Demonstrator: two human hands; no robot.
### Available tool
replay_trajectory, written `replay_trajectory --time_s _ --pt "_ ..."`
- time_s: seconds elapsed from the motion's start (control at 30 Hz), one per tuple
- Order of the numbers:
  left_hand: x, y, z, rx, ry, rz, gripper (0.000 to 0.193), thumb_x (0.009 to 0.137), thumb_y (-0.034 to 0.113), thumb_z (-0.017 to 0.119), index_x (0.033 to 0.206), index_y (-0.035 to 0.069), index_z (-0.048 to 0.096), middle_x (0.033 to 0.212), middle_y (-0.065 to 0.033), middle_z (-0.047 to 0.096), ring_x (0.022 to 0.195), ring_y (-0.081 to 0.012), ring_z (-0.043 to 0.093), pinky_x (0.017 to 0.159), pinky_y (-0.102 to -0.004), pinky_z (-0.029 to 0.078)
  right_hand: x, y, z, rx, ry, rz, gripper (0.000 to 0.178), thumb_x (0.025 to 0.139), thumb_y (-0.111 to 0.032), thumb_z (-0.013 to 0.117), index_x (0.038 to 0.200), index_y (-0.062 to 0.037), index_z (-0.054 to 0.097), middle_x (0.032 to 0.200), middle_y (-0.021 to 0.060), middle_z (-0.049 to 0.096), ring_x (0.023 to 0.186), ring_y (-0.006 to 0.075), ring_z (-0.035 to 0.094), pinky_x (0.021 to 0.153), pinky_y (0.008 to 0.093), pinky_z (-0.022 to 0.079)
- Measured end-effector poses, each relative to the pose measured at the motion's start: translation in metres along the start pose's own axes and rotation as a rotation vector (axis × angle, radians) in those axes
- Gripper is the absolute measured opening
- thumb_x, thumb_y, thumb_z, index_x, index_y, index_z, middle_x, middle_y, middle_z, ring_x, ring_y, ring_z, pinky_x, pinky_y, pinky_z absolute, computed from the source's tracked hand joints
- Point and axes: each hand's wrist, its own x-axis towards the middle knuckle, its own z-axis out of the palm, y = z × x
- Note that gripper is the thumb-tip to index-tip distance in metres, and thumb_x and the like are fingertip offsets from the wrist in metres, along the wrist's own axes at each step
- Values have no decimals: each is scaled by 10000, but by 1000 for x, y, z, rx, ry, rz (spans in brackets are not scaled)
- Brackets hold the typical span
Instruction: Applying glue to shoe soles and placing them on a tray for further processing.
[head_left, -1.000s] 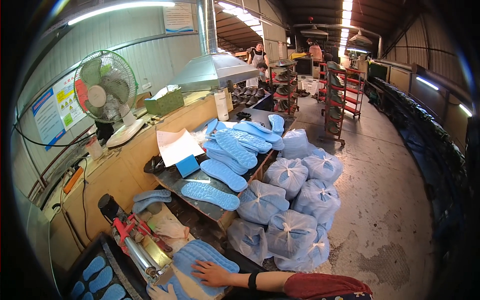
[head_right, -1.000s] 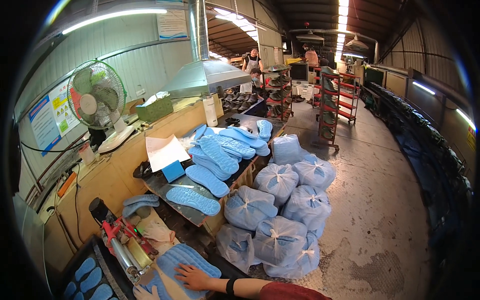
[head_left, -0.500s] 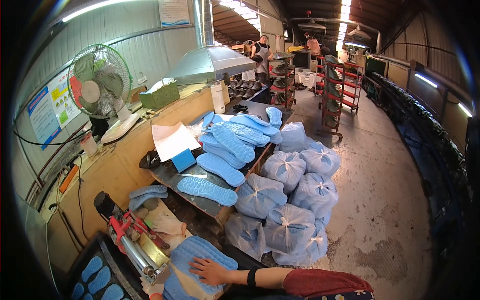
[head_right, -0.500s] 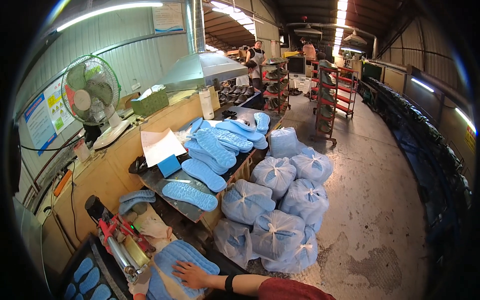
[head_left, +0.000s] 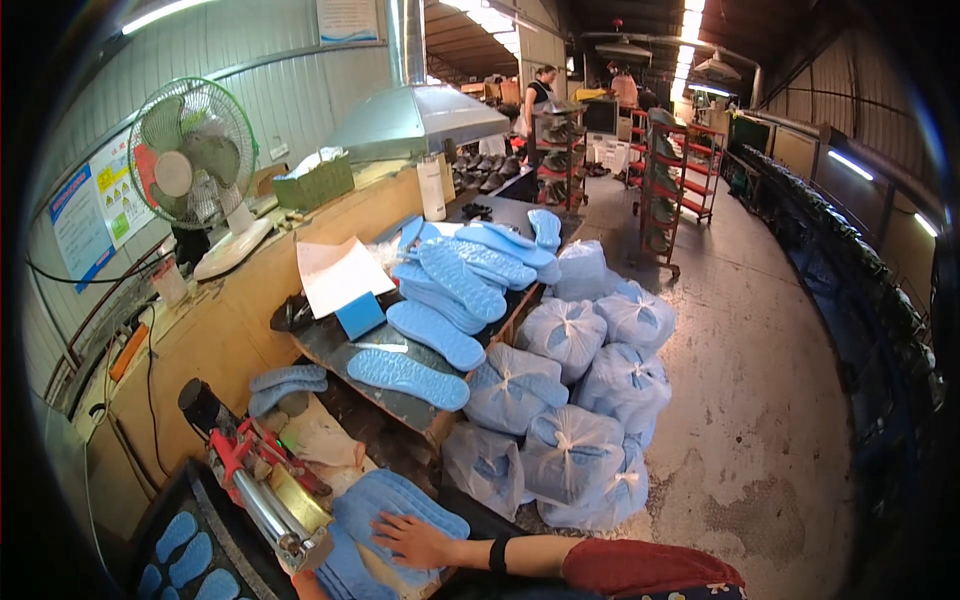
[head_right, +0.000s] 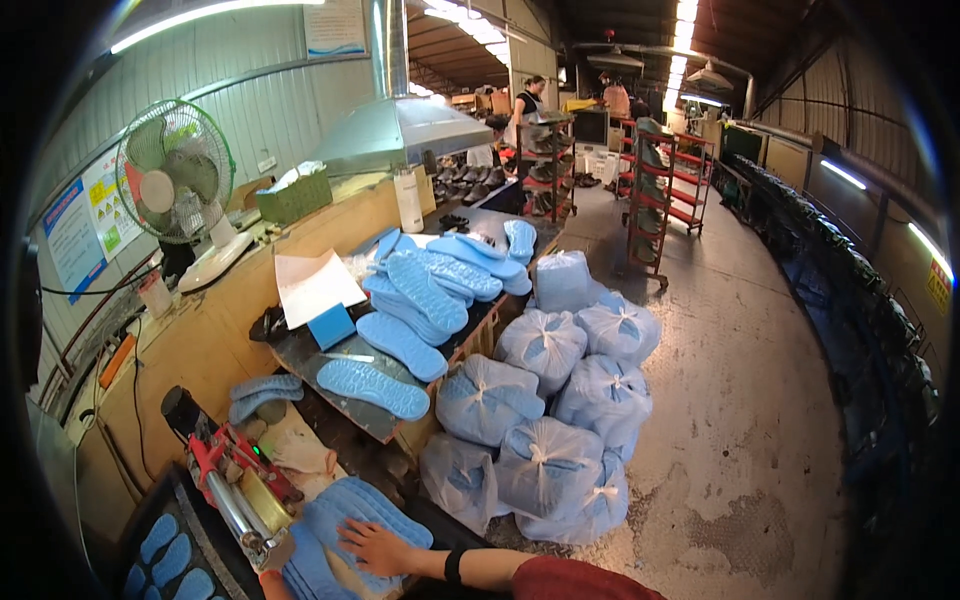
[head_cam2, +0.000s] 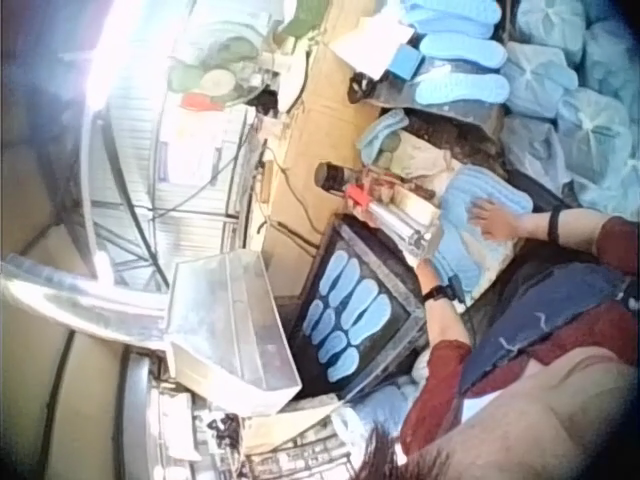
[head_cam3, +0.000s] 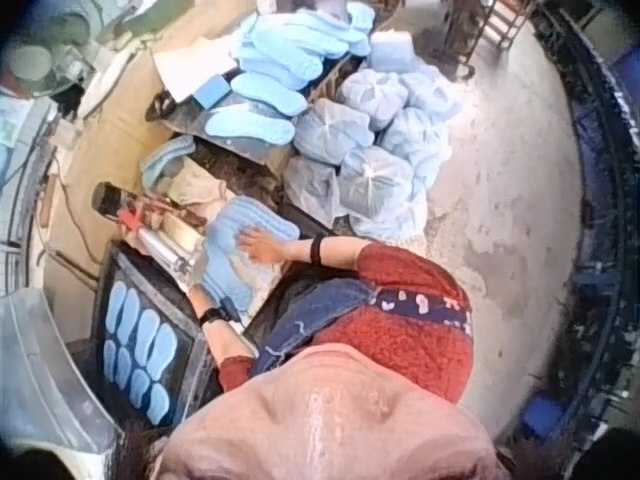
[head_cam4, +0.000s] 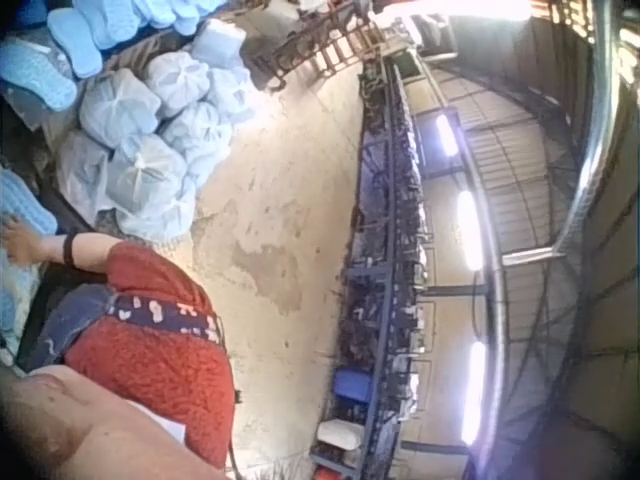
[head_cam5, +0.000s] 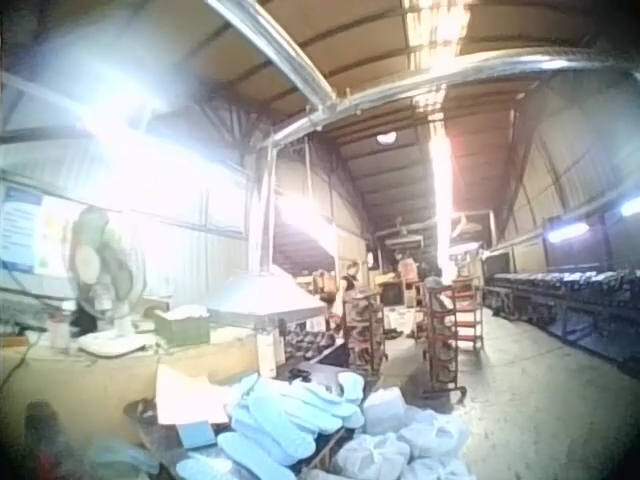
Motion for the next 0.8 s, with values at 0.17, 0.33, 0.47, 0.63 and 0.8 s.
replay_trajectory --time_s 0.17,0.33,0.47,0.63,0.8 --pt "-3 -50 -15 -1042 -404 -436 721 847 573 514 1320 31 462 1262 -216 520 1207 -380 465 1013 -515 353 -2 4 7 5 -6 4 588 880 -320 570 1392 -82 403 1508 122 289 1410 324 226 1076 459 267" --pt "-6 -236 -23 -2129 -788 -785 832 799 709 483 1277 30 528 1217 -286 542 1219 -447 445 1012 -559 340 -6 8 2 13 -75 57 597 870 -308 584 1390 -82 399 1517 150 263 1411 334 223 1080 452 264" --pt "-5 -296 6 -2285 -1103 -734 624 903 576 435 1200 51 596 1195 -285 560 1205 -472 442 1030 -570 303 -3 1 -3 38 20 42 615 848 -276 606 1390 -83 391 1512 204 241 1404 342 237 1078 451 267" --pt "-8 -290 -2 -2236 -1041 -886 540 947 499 404 1037 26 649 1082 -287 604 1126 -488 494 987 -580 343 -3 -1 -3 41 6 59 630 836 -261 616 1392 -83 383 1517 214 225 1401 349 241 1074 454 273" --pt "-4 -298 2 -2149 -971 -901 542 951 488 404 965 8 655 1036 -298 613 1080 -507 516 976 -585 358 -2 0 -7 64 -41 63 620 847 -268 596 1387 -43 388 1526 235 182 1421 356 182 1096 465 230"
